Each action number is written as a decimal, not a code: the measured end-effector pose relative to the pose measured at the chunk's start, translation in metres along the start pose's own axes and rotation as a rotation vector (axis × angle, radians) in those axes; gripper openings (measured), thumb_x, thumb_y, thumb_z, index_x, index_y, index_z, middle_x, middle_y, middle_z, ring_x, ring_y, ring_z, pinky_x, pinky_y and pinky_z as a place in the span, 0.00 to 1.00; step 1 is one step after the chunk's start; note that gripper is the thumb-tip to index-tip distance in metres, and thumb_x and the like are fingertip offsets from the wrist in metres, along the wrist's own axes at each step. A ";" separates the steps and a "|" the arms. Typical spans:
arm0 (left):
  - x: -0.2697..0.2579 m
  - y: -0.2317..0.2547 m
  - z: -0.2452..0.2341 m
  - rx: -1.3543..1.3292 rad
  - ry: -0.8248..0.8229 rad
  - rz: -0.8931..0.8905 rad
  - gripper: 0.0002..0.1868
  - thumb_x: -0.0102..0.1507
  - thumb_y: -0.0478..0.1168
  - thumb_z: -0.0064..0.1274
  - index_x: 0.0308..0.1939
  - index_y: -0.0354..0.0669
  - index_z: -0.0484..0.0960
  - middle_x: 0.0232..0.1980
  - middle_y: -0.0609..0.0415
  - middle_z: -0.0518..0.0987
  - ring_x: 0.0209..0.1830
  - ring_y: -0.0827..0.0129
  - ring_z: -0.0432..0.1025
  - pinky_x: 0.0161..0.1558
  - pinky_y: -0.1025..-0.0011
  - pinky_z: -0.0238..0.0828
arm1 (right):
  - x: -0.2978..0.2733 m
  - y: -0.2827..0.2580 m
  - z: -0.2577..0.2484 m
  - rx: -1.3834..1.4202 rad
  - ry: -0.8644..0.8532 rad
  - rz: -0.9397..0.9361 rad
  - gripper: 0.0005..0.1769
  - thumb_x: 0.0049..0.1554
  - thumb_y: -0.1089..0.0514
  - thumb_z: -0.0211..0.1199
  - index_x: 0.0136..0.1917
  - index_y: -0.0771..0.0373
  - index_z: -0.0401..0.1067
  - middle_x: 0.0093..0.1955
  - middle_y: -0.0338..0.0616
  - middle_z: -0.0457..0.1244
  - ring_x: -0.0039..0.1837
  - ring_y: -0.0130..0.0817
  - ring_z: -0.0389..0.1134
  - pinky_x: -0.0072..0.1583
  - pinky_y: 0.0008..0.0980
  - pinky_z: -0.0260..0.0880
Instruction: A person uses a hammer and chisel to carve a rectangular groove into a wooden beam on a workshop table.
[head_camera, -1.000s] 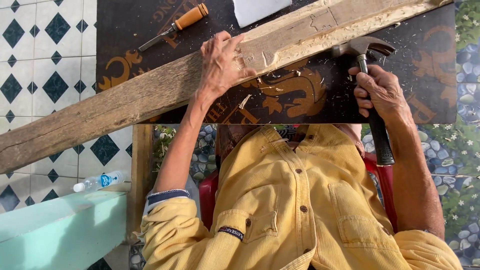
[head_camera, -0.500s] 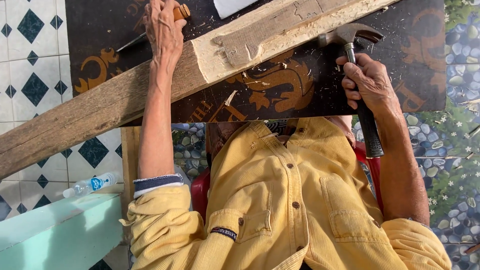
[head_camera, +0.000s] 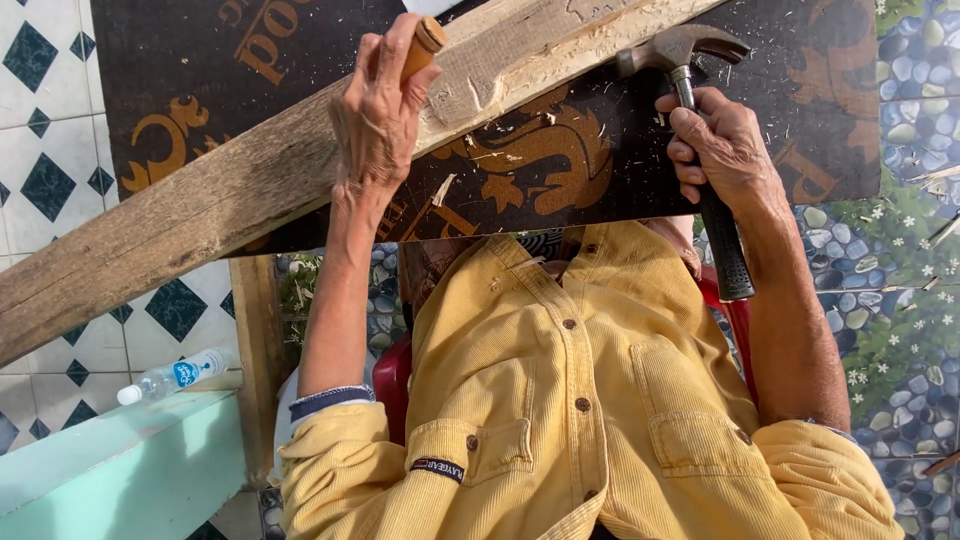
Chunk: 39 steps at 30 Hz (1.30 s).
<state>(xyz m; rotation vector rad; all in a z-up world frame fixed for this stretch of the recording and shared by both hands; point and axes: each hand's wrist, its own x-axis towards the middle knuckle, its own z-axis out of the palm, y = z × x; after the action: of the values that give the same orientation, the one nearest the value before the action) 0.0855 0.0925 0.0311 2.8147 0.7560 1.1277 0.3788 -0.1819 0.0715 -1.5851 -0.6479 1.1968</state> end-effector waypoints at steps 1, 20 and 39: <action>-0.001 0.008 -0.002 -0.002 -0.002 0.000 0.22 0.83 0.54 0.44 0.78 0.63 0.59 0.55 0.56 0.76 0.36 0.70 0.80 0.31 0.78 0.88 | 0.001 0.002 -0.001 0.000 0.002 0.003 0.13 0.73 0.54 0.47 0.67 0.61 0.62 0.34 0.33 0.49 0.28 0.19 0.49 0.28 0.23 0.53; 0.054 0.092 -0.030 -1.161 0.301 -0.205 0.12 0.79 0.51 0.48 0.62 0.53 0.68 0.41 0.51 0.76 0.27 0.67 0.67 0.28 0.74 0.68 | 0.001 0.006 -0.003 0.007 -0.025 -0.027 0.13 0.73 0.52 0.48 0.66 0.59 0.61 0.35 0.33 0.48 0.28 0.20 0.48 0.28 0.24 0.54; 0.036 0.061 -0.020 -1.268 0.355 -0.290 0.18 0.81 0.53 0.49 0.73 0.56 0.70 0.44 0.47 0.76 0.34 0.57 0.71 0.37 0.62 0.75 | -0.001 0.006 -0.003 -0.009 -0.051 -0.086 0.15 0.74 0.50 0.48 0.67 0.61 0.60 0.36 0.34 0.48 0.29 0.20 0.48 0.29 0.25 0.55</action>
<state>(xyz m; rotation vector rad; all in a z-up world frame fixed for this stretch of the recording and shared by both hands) 0.1211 0.0515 0.0802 1.4400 0.2360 1.3544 0.3809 -0.1859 0.0662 -1.5235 -0.7482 1.1750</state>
